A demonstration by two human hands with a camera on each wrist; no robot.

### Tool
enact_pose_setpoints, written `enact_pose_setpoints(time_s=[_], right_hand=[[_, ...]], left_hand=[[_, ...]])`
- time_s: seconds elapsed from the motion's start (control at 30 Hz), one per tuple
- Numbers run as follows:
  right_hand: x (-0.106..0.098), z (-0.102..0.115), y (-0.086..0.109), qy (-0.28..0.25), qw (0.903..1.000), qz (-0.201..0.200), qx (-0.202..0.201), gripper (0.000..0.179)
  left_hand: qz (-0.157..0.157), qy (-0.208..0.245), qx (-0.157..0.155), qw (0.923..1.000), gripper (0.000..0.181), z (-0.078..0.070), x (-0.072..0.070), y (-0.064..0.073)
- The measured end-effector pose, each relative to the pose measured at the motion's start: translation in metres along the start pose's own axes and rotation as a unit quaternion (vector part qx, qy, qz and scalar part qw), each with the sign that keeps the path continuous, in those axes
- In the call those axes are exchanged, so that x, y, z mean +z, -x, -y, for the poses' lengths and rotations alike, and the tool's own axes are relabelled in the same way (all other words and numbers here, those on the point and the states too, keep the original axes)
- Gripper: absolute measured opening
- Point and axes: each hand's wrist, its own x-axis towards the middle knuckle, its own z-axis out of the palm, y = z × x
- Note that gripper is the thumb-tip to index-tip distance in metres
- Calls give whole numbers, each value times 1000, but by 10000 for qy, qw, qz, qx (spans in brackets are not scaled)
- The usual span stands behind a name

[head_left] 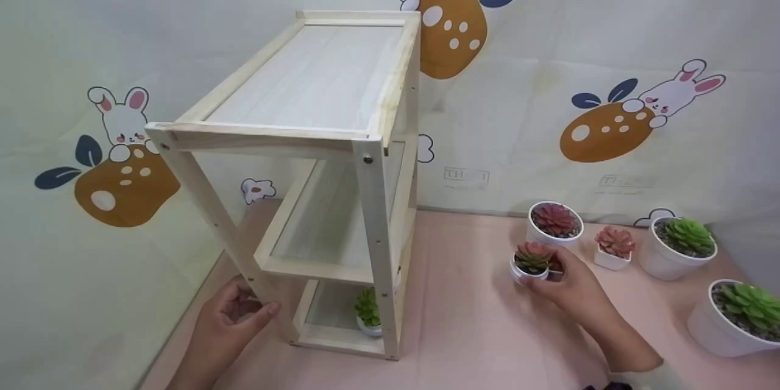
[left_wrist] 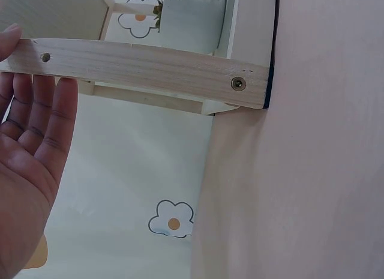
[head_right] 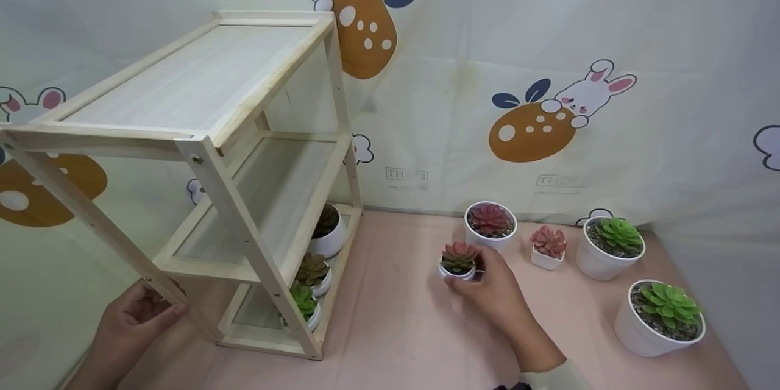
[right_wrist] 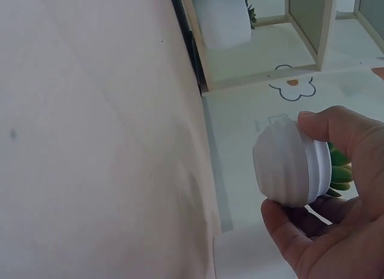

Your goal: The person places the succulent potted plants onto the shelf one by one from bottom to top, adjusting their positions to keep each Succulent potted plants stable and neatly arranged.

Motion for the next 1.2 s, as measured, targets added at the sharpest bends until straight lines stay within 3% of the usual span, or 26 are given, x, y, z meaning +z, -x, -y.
enact_pose_setpoints(time_s=[0.4, 0.77, 1.2], right_hand=[[-2, 22, 6, -372, 9991, 194, -59, 66], [0, 42, 15, -1066, 9939, 266, -78, 70], [3, 79, 19, -1612, 9847, 429, -504, 65]], left_hand=[[40, -82, -43, 9999, 54, 0, -1, 0], [46, -59, -38, 10000, 51, -1, -2, -1], [77, -115, -80, 9999, 49, 0, -1, 1]])
